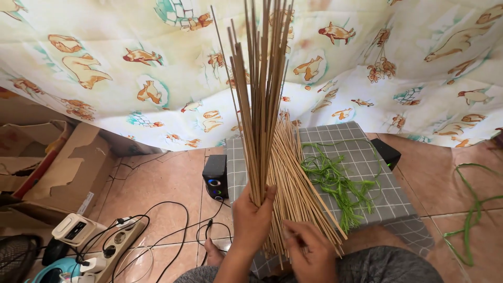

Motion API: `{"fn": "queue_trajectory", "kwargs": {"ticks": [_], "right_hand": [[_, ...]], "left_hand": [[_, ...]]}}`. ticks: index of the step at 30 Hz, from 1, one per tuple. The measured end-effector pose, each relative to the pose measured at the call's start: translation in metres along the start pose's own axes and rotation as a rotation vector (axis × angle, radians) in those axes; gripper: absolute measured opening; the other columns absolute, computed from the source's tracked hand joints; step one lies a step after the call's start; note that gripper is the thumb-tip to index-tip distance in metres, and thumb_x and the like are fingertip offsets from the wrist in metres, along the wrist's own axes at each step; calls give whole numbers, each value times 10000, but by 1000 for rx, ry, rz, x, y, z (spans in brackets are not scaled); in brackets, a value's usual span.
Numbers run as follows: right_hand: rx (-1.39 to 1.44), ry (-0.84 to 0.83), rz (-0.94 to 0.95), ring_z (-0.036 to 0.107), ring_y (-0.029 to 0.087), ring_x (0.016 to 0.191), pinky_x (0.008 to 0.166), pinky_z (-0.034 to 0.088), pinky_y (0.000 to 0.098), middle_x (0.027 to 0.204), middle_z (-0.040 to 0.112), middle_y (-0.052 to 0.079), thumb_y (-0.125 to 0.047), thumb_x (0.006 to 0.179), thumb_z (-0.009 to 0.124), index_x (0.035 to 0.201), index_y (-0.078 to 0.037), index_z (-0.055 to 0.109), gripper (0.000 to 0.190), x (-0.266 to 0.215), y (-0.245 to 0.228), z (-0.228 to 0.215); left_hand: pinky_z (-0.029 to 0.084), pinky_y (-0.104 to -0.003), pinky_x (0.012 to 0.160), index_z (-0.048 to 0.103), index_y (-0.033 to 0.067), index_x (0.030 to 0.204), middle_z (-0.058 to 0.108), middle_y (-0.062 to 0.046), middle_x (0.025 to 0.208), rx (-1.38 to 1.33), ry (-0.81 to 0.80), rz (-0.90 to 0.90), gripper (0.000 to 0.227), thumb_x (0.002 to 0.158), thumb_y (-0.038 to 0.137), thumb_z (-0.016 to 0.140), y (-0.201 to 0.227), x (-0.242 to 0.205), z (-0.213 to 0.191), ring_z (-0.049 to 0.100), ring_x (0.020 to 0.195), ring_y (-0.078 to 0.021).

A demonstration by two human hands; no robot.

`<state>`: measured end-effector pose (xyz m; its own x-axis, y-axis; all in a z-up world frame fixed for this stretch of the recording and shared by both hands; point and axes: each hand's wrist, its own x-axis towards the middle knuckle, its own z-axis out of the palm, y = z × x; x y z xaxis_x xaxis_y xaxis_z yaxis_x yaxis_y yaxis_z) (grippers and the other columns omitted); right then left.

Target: Organizing and tying thin wooden sticks into bundles using green plastic ties.

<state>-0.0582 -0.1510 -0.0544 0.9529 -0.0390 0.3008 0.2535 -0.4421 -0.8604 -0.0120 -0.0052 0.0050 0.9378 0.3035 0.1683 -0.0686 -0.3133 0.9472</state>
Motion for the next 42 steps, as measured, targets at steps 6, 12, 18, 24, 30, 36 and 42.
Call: {"fn": "queue_trajectory", "kwargs": {"ticks": [6,12,18,24,30,36,42], "right_hand": [[-777,-354,323,707,141,996,867,575,362,1121,711,-85,-520,926,583,1298,-277,610,446,20,19,-30],[-767,-267,188,745,206,966,806,616,396,1211,715,-53,-324,870,612,1272,-248,650,410,11,41,-11],[-507,-202,277,710,118,661,647,574,302,991,773,-40,-141,818,645,1291,-227,679,483,11,28,-21],[-717,-402,352,719,127,792,749,575,319,1017,718,-53,-439,902,627,1427,-271,520,561,16,18,-12],[-617,-297,330,695,136,683,687,563,307,868,752,-35,-260,852,660,1349,-251,613,500,9,17,-9],[-575,-235,412,600,97,510,573,528,263,789,755,-70,-149,789,716,1386,-322,616,629,8,-10,-36],[-733,-205,222,803,113,730,735,641,281,974,815,-49,-274,781,703,1255,-231,697,476,-2,33,-66]], "left_hand": [[619,-288,650,708,43,1131,715,-49,781,-387,83,86,237,975,205,633,6,6,-11,721,685,-138],[500,-245,539,727,79,1157,688,-24,726,-343,203,120,226,988,196,631,-30,12,2,625,641,-85],[535,-285,590,757,63,1070,757,-29,717,-74,245,19,358,929,379,662,-24,19,-4,685,619,-125],[566,-276,529,770,46,1089,736,-47,730,-258,192,19,266,943,248,675,-32,25,-7,695,572,-129],[598,-263,605,741,86,1183,745,-48,793,-341,154,176,244,992,160,609,-20,16,-17,685,674,-116],[559,-262,578,749,83,1177,721,-24,731,-289,120,-36,302,940,258,685,-28,26,-22,672,629,-109],[493,-299,556,777,83,968,710,-9,656,-135,136,-9,304,937,364,664,-10,22,-30,607,557,-129]]}}
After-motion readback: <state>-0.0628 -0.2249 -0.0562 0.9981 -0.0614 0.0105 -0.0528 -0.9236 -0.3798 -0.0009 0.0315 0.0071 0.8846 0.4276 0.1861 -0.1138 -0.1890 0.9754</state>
